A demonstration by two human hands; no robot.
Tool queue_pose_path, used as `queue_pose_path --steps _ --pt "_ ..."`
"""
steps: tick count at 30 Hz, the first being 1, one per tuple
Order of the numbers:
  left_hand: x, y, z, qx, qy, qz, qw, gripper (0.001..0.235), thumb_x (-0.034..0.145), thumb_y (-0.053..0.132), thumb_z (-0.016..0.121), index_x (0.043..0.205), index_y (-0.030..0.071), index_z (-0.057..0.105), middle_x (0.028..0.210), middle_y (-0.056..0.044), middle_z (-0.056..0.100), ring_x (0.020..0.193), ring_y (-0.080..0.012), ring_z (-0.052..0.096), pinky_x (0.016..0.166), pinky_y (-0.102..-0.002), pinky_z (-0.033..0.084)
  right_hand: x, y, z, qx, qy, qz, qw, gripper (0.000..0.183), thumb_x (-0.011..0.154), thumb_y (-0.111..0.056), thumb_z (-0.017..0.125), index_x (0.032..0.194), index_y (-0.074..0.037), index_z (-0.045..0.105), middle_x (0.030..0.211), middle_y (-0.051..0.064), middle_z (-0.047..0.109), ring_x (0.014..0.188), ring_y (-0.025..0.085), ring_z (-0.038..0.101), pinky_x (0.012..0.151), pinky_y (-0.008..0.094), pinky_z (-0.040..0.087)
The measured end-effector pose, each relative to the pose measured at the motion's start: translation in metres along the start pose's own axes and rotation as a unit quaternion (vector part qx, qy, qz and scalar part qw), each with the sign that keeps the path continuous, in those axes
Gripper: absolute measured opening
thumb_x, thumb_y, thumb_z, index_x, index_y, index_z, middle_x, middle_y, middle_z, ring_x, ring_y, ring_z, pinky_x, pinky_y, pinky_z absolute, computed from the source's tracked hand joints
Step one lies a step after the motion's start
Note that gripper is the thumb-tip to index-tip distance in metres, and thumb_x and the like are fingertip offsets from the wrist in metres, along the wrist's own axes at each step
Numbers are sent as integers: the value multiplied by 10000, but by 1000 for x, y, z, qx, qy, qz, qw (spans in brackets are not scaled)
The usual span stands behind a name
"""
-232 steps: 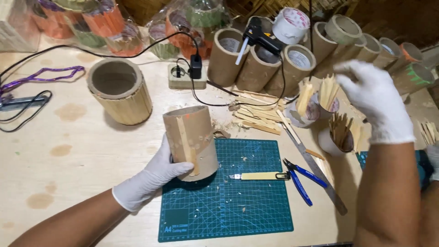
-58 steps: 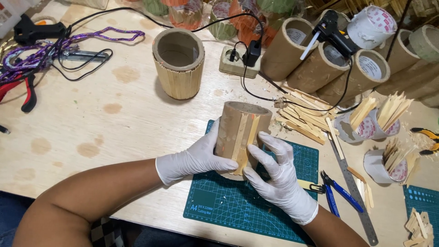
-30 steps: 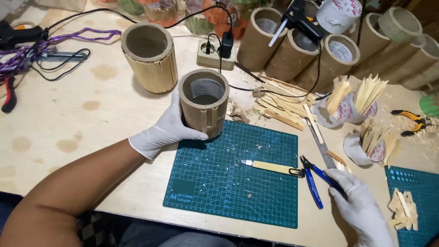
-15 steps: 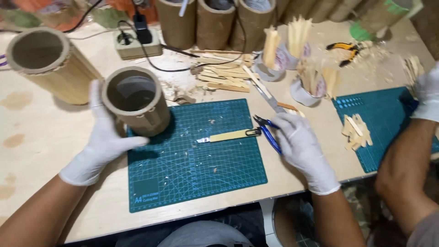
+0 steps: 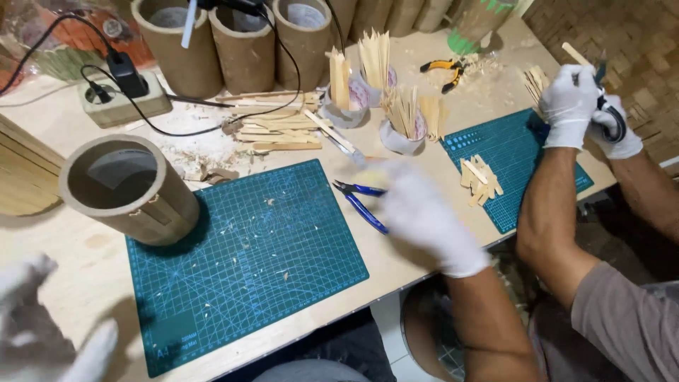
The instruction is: Gluing small wooden sticks onto a cylindrical base to create a decorative object using a hot glue gun.
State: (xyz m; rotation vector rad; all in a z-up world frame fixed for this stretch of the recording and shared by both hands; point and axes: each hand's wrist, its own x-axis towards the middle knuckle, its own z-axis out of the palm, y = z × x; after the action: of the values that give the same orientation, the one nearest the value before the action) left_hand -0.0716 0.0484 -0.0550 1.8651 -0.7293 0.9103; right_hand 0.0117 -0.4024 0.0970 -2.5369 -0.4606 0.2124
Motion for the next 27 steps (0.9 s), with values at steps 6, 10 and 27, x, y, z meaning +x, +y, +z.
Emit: queue_pose_path --steps 6,10,27 --pt "-18 31 3 -12 -6 -50 999 809 799 118 775 1515 200 409 1428 -238 547 1337 -344 625 1228 -449 549 -33 247 -23 -234 183 279 913 337 940 -408 588 1008 -97 700 1064 223 708 1019 457 645 807 550 485" --pt "35 56 9 -6 -177 -5 984 383 909 182 692 1262 105 565 1290 -148 672 1187 -334 697 1053 -467 561 -28 277 -24 -229 141 367 890 447 966 -488 611 1011 -82 792 974 250 773 901 479 717 645 529 506" --pt "84 42 134 -475 -245 -466 705 638 960 613 455 1359 125 551 1269 -83 657 1133 -205 663 940 -303 522 56 -21 92 379 -37 -94 920 110 863 -155 761 890 -48 765 877 93 781 814 196 737 776 332 607"
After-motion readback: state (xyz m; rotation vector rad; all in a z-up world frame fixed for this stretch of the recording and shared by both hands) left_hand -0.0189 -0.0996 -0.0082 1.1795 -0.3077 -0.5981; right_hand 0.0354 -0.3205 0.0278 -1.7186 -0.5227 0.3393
